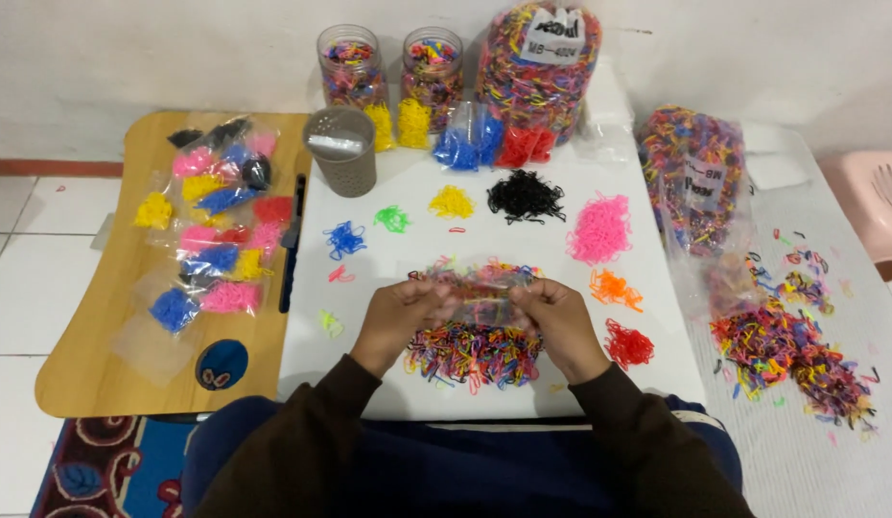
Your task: The person sits on the floor and sorts a large pile of mixed-color rubber bands by hand into separate color piles on a white table. They then place the sorted black rubber bands into a small plastic bag.
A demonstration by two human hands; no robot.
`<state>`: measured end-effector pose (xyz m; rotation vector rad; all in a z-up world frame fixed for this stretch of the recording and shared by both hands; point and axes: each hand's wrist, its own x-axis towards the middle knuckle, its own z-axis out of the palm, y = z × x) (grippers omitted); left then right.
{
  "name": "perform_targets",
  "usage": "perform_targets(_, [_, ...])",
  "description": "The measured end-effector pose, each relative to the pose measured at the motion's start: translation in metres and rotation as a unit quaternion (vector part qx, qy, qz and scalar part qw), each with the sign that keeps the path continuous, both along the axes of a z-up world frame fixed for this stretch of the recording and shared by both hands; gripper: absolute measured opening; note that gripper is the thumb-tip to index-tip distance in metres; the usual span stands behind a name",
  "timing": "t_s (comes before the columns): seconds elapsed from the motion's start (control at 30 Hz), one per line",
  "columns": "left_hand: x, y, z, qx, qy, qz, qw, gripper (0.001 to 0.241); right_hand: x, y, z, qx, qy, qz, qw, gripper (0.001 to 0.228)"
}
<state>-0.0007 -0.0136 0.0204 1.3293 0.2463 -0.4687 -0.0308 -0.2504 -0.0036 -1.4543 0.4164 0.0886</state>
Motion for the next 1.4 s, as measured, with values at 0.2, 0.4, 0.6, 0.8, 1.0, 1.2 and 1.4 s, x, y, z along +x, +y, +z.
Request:
perform_targets(0.2, [0.003,0.003,-0.003,0.031,-0.023,0.008,0.999,0.038,0.007,0.008,-0.007,-0.011,-0.008,0.003,1.0,0.014])
perform_targets(0.4, [-0.006,0.008,0.003,0.216,-0.178,0.009,0.96,0.057,-0.001,0.008,0.006,-0.119,-0.049,0.019,0.992,0.018])
perform_targets(0.6, [-0.039,-0.02,-0.02,0.252,-0.454,-0.082,0.851,0.051,-0.017,0.034,0.006,-0.114,-0.064,0.048,0.99,0.016])
perform_targets(0.8, [-0.032,-0.014,-0.008,0.148,-0.345,-0.112,0.92,0.054,-0.017,0.028,-0.007,-0.02,-0.09,0.118,0.989,0.012])
perform_targets(1.0, [-0.037,-0.017,-0.008,0.157,-0.331,-0.106,0.925,0.049,-0.017,0.033,0.0,-0.074,-0.117,0.121,0.983,0.018])
perform_targets(1.2, [-0.033,-0.014,-0.01,0.233,-0.386,-0.091,0.888,0.021,-0.021,0.036,0.005,-0.143,-0.134,0.14,0.971,0.009])
perform_targets(1.4, [-0.032,-0.009,-0.005,0.263,-0.413,-0.081,0.868,0.017,-0.025,0.044,0.024,-0.139,-0.133,0.135,0.972,0.01])
